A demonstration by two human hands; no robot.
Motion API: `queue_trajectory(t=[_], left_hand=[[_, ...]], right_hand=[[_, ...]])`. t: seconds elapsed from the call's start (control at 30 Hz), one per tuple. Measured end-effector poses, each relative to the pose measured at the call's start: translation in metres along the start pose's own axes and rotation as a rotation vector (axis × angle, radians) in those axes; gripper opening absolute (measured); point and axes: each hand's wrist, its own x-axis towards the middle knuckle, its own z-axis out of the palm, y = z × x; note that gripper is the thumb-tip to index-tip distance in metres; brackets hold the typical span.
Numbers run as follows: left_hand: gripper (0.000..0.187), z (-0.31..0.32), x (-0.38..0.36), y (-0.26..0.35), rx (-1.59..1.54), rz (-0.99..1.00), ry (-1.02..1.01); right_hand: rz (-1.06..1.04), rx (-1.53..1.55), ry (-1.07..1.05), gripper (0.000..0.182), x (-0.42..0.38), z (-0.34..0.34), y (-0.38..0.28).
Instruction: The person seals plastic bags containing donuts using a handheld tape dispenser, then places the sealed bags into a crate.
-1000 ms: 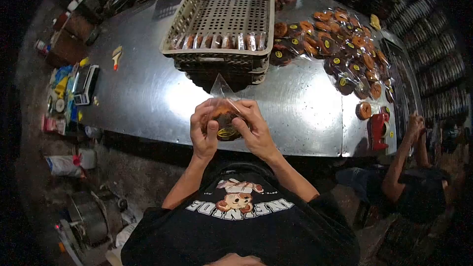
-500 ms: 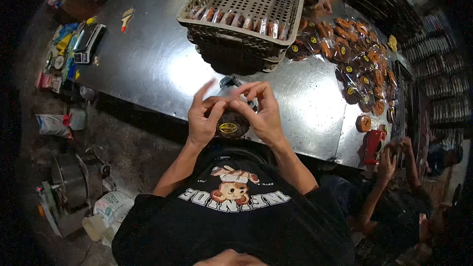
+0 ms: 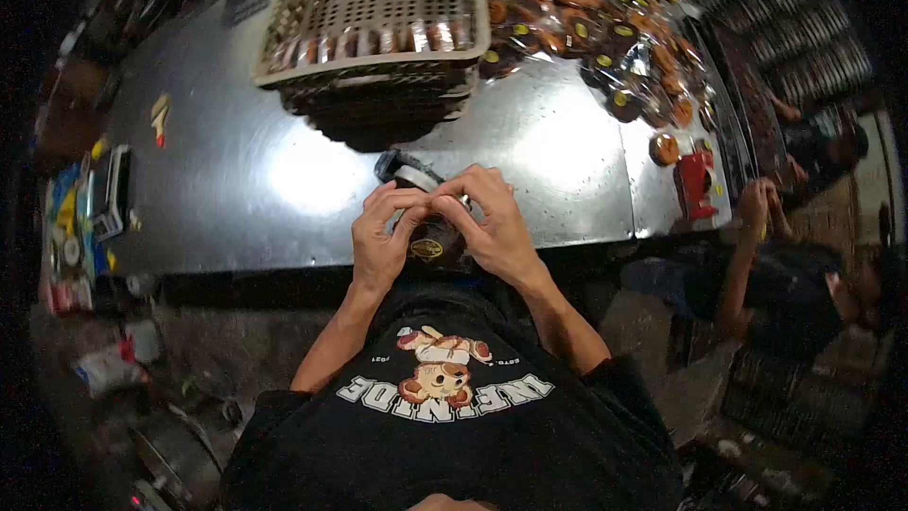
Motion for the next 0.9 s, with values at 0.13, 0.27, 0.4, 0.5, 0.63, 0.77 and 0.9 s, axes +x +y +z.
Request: queue_trajectory(t=[0.13,0.27,0.4,0.5,0.63,0.77,0.9], left_hand=[[0.014,0.02,0.008,-0.006,-0.346,-0.362,-0.071],[0.017,0.033,0.005,0.0,-0.531,-0.498,-0.011],[0.016,0.058,0.006,0.028,-0.478,-0.273,0.165],[0.012,0.058,0.006,0.009,-0.187,-0.143,0.037],[0.011,0.068,0.005,0.02,-0.326,-0.054,0.216],[0.016,0.081,0.0,0.016,-0.164,-0.19,0.447],[0.019,0.071,-0.014,0.002,-0.248,-0.497,0.253]], right_hand=[[-0.063,-0.294,0.155,0.028,-0.014,0.003,0.014],[-0.079,-0.416,0.192,0.034,-0.026,-0.004,0.019],[-0.014,-0.312,0.185,0.028,-0.024,-0.02,0.029],[0.026,-0.093,0.161,0.021,-0.018,-0.032,0.037],[0.089,0.339,0.167,0.016,-0.008,-0.024,0.048],[0.257,0.825,0.149,0.02,-0.008,0.003,0.043],[0.391,0.835,0.108,0.016,-0.008,0.017,0.06]])
